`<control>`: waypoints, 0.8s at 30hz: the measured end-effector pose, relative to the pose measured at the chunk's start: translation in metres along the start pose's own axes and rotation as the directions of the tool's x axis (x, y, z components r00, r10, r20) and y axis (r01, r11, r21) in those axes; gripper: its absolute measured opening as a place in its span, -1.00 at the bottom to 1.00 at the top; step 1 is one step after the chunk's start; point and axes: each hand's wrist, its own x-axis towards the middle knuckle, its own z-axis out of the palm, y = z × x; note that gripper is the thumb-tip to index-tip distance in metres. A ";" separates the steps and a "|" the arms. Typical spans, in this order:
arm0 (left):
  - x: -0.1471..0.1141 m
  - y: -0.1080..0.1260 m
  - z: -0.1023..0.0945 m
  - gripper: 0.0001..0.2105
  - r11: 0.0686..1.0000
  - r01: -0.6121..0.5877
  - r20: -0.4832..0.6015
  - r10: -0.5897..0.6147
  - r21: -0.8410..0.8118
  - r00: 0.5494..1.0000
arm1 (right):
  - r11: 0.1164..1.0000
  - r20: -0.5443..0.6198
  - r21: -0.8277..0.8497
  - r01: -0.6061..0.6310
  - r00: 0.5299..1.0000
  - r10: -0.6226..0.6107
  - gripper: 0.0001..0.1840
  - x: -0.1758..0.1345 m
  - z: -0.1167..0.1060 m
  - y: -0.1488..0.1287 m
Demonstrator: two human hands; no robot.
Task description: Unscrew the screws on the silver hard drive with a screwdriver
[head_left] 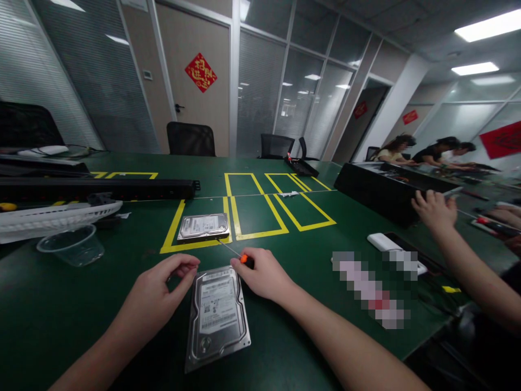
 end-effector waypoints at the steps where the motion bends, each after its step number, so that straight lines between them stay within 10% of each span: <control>1: 0.000 -0.001 0.000 -0.62 1.000 0.002 0.000 -0.002 0.008 1.000 | 1.000 -0.002 -0.003 0.002 1.000 -0.002 -0.58 0.000 0.000 0.000; 24: 0.000 -0.001 0.000 -0.64 0.999 -0.027 -0.001 0.027 0.041 1.000 | 1.000 -0.002 -0.020 0.010 1.000 -0.010 -0.59 0.000 0.001 0.001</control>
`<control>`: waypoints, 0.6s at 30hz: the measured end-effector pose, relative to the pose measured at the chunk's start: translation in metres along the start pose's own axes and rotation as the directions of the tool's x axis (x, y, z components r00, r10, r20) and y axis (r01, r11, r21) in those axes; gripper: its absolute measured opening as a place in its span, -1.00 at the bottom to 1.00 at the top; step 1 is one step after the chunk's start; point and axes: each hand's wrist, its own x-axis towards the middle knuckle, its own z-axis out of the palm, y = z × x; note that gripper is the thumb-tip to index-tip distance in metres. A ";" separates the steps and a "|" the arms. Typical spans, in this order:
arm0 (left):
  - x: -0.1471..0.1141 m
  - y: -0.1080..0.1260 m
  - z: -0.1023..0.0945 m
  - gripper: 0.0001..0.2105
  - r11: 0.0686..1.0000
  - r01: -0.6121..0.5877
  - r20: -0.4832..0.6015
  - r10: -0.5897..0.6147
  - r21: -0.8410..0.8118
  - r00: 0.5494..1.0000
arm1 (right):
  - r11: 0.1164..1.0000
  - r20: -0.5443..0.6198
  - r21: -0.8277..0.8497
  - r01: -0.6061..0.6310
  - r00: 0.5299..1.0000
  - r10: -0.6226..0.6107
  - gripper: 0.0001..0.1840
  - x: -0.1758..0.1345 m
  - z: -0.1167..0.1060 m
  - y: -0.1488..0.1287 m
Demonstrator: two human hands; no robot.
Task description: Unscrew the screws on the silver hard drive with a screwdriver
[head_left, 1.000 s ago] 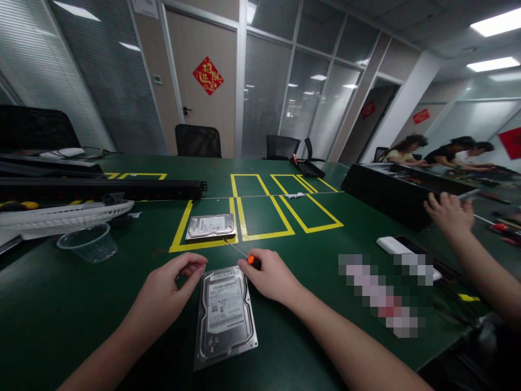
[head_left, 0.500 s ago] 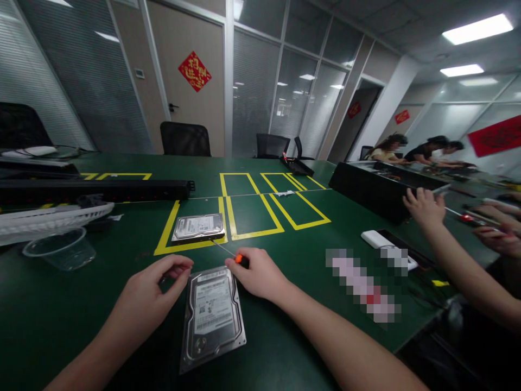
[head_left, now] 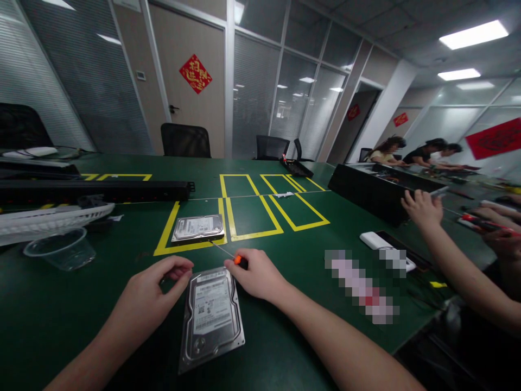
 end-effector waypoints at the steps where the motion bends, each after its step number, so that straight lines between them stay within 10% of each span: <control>1: 0.000 0.000 0.000 -0.64 1.000 0.004 0.003 -0.004 0.000 1.000 | 1.000 0.000 0.001 0.001 1.000 -0.001 -0.59 0.000 0.000 0.000; 18: 0.001 -0.006 0.003 -0.63 0.998 0.054 0.050 -0.053 -0.027 0.997 | 1.000 -0.012 0.014 0.008 1.000 -0.007 -0.60 0.000 -0.001 -0.004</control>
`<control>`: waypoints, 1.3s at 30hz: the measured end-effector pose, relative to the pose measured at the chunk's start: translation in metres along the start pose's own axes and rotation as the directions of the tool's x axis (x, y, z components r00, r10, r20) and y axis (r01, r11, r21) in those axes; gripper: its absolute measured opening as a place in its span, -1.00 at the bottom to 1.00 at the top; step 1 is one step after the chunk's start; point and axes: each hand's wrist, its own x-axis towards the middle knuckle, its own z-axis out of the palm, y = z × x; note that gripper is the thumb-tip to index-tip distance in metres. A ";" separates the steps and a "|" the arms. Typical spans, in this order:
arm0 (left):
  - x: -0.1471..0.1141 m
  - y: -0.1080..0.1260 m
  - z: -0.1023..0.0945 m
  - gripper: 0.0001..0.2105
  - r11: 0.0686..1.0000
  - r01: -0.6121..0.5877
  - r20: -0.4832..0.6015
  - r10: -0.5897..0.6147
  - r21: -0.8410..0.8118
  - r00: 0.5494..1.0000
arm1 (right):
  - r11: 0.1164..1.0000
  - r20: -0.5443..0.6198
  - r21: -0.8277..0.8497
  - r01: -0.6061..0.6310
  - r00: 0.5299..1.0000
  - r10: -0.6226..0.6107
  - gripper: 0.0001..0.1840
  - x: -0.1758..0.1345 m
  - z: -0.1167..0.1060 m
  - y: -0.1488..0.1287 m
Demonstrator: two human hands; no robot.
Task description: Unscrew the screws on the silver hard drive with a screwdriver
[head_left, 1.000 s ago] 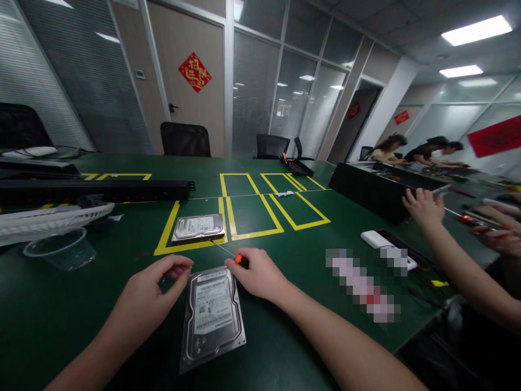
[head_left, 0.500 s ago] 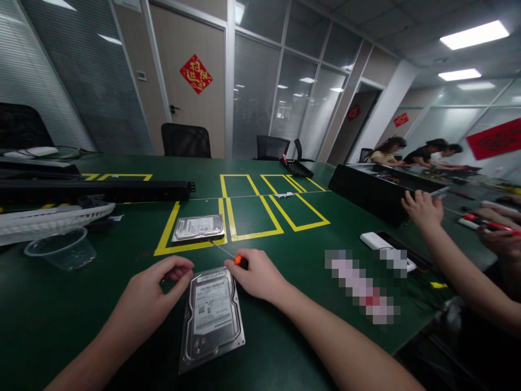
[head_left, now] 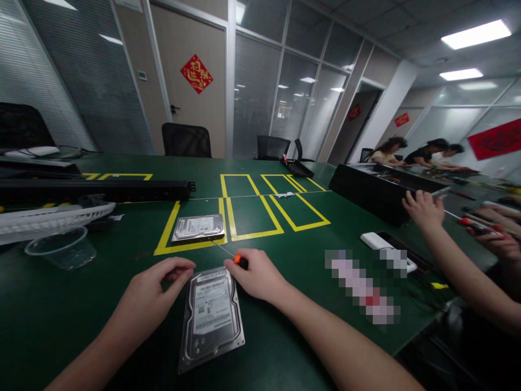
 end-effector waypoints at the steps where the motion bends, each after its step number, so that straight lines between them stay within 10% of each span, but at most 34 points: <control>1: 0.001 0.000 0.000 -0.63 1.000 0.004 -0.004 -0.004 0.002 1.000 | 1.000 -0.001 -0.001 0.001 1.000 -0.001 -0.60 0.000 0.000 0.000; 39: 0.000 0.012 -0.007 -0.76 0.999 0.031 0.091 -0.028 -0.029 0.995 | 1.000 0.039 0.007 -0.010 0.999 0.010 -0.60 0.000 -0.001 0.001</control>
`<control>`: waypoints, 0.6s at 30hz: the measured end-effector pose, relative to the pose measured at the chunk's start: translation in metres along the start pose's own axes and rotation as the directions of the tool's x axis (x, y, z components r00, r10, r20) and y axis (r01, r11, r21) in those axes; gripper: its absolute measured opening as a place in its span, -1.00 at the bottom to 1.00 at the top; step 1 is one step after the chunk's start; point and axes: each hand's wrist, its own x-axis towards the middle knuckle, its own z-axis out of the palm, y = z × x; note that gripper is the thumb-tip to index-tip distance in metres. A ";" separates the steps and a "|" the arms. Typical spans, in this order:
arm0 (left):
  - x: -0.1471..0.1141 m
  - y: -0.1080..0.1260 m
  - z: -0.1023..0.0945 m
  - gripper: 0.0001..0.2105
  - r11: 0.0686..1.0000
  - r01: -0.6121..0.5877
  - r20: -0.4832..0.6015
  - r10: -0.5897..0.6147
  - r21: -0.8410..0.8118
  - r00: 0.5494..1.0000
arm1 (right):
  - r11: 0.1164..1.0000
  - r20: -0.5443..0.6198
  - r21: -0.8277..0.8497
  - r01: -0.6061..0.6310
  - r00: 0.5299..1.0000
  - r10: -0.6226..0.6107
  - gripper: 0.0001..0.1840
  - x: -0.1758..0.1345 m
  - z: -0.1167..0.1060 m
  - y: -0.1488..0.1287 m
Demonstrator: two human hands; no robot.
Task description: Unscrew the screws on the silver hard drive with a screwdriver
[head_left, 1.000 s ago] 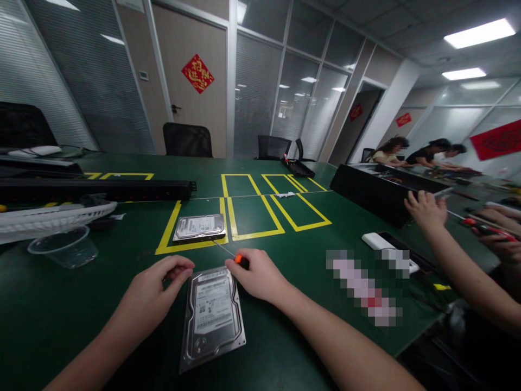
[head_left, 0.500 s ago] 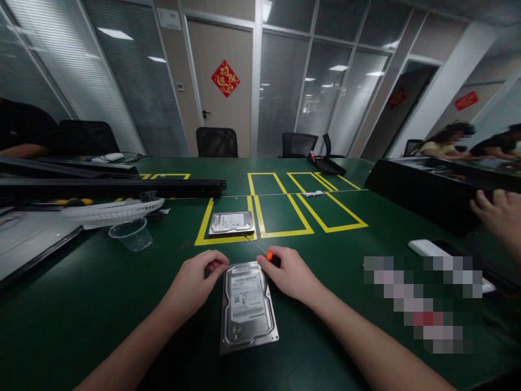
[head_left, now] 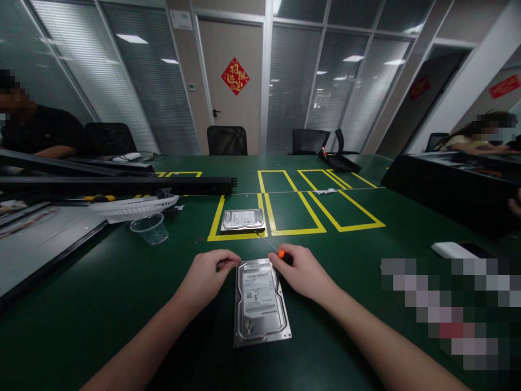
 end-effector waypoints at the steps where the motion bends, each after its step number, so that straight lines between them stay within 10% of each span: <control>1: 0.000 0.000 0.000 -0.76 1.000 0.009 0.002 -0.009 -0.004 1.000 | 1.000 0.000 -0.002 -0.001 1.000 0.001 -0.60 0.000 0.000 0.000; 18: 0.000 -0.011 -0.001 -0.74 0.998 -0.056 0.030 0.055 0.039 0.998 | 1.000 -0.005 -0.010 -0.005 1.000 0.004 -0.60 0.000 -0.001 -0.003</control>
